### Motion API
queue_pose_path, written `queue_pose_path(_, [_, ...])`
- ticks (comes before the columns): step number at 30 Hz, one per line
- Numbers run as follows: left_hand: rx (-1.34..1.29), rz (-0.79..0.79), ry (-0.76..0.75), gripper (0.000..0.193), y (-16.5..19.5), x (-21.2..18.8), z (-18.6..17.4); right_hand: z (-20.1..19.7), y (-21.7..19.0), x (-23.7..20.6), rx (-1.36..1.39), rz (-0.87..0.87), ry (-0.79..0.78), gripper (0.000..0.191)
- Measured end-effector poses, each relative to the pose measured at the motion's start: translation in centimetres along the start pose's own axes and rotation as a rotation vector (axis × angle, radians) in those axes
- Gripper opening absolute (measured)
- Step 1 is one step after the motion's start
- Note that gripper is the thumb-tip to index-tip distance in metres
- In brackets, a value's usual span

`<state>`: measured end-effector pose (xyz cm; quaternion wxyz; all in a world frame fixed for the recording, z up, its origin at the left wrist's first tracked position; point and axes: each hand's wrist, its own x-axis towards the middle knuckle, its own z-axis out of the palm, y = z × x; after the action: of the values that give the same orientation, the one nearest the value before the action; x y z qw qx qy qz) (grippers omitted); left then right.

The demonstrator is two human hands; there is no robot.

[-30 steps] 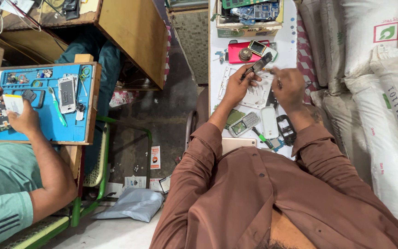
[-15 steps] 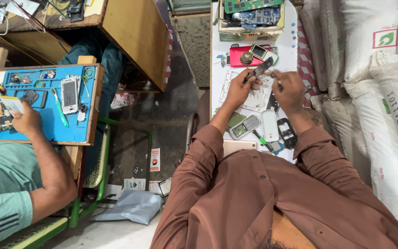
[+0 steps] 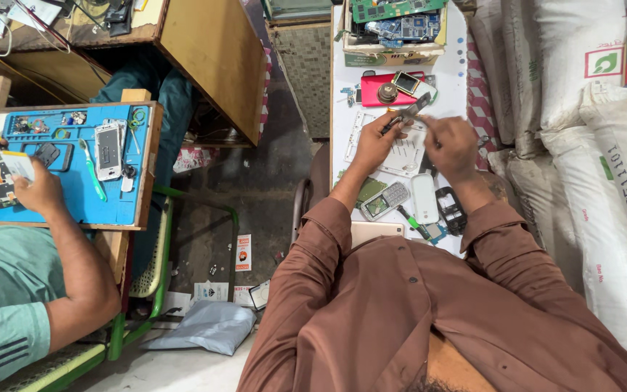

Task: The person repairs a mobile phone at a workbench, holding the phone in one hand while using a screwdriver-like tool with the other to work on the device. They turn the phone over and continue working on it, with other phones and parts laid out on the bench.

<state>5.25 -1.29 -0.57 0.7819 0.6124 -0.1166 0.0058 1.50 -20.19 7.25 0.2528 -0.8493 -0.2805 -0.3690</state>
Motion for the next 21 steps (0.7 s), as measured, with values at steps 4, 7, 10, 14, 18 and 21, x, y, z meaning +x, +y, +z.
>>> queue_pose_path(4, [-0.059, -0.005, 0.015, 0.031, -0.3, 0.0, 0.0, -0.2, -0.3, 0.2, 0.001, 0.004, -0.006, 0.034])
queue_pose_path(7, [-0.027, -0.021, 0.015, 0.033, -0.2, -0.1, -0.1, -0.2, -0.4, 0.3, -0.007, 0.051, 0.019, 0.035])
queue_pose_path(10, [-0.027, -0.026, 0.016, 0.031, -0.2, -0.1, 0.0, -0.1, -0.5, 0.1, -0.023, -0.04, -0.029, 0.035])
queue_pose_path(14, [-0.006, -0.044, 0.02, 0.032, 0.2, -0.1, 0.0, 0.0, -0.2, 0.2, -0.032, 0.054, 0.02, 0.034])
queue_pose_path(18, [0.062, -0.041, 0.036, 0.027, 0.6, -0.1, 0.0, 0.0, -0.2, 0.3, -0.012, 0.028, -0.013, 0.033])
queue_pose_path(21, [0.035, -0.007, 0.054, 0.021, 0.9, 0.0, 0.1, 0.0, -0.5, 0.3, 0.015, -0.044, -0.052, 0.031])
